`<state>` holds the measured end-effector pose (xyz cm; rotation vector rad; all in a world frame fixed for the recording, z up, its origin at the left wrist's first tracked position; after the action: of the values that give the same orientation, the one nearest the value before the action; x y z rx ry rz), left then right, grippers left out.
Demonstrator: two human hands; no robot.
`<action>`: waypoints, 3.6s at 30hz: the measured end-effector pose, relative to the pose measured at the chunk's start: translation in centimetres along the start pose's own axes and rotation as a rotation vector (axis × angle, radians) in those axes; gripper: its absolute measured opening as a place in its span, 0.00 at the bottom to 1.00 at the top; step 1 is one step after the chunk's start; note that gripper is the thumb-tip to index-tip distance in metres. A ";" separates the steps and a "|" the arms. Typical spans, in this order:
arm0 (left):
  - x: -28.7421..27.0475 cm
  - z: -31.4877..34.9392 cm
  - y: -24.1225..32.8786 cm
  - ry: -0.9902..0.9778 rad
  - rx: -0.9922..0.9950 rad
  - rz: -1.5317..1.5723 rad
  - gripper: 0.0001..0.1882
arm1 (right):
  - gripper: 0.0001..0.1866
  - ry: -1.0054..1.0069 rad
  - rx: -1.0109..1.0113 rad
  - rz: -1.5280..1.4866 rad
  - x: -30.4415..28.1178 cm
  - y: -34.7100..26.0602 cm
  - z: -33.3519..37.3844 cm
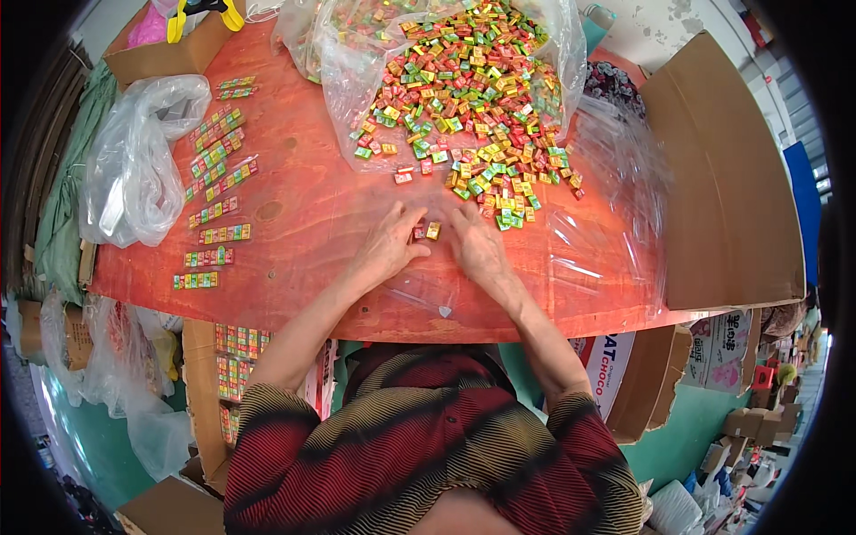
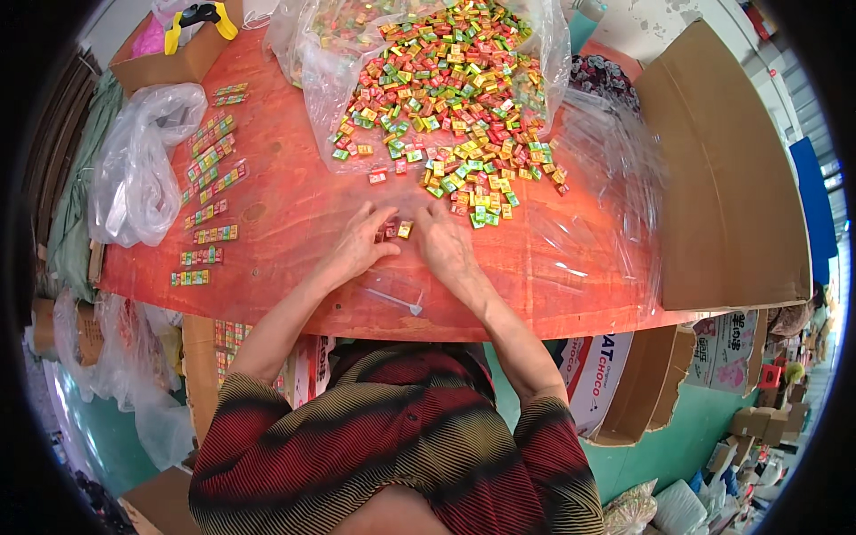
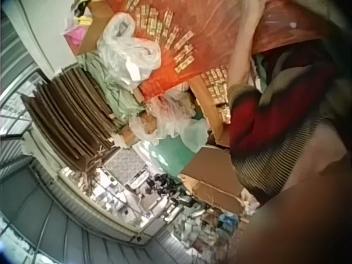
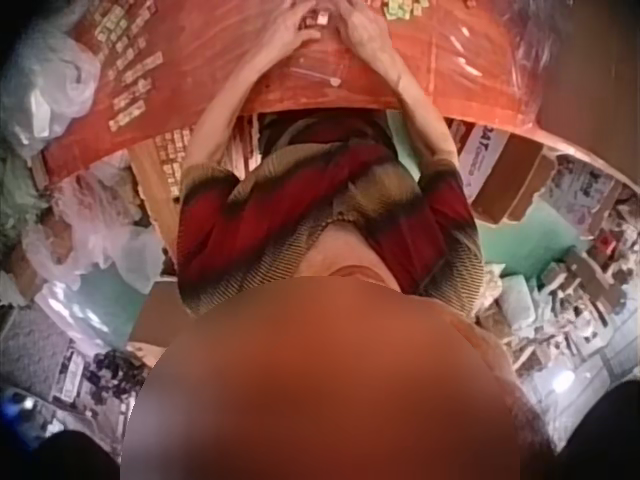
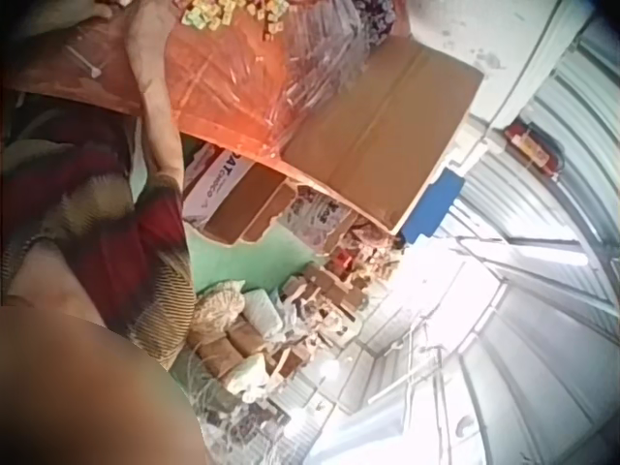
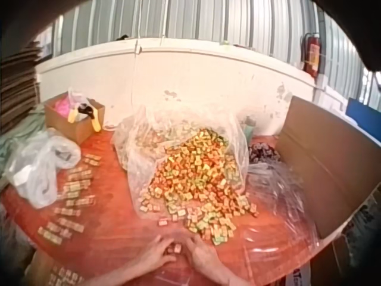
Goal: The person is sorting and arranging small colorful rectangular items into rows on a work table.
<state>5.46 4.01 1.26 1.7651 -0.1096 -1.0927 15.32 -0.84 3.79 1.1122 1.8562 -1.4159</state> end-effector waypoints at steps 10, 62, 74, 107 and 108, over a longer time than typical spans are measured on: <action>1.3 -0.5 0.2 -0.100 -0.059 -0.092 0.25 | 0.15 -0.018 0.080 0.195 0.1 2.4 0.8; 1.2 -1.1 2.0 0.033 0.080 -0.165 0.14 | 0.11 0.063 0.197 0.259 -3.9 5.1 1.9; 1.1 -0.9 2.0 0.008 0.074 -0.187 0.20 | 0.08 -0.001 0.082 0.365 -2.2 3.2 2.5; -0.2 -0.3 -0.2 -0.014 -0.008 -0.057 0.17 | 0.12 0.119 0.407 0.407 -4.9 8.2 2.3; -0.1 -0.2 -0.3 -0.019 0.010 -0.044 0.16 | 0.12 0.144 0.436 0.414 -4.7 8.3 2.0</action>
<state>5.43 4.37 1.12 1.7735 -0.0883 -1.1418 24.75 -3.19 2.90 1.7348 1.3197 -1.5528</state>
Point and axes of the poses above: each hand's wrist, its own z-axis away from the middle knuckle, its own x-axis out of the palm, y = z × x, the point moved 9 cm from there along -z, towards the middle knuckle, and after that the axes turned 3 degrees about z, right-handed, at the moved point
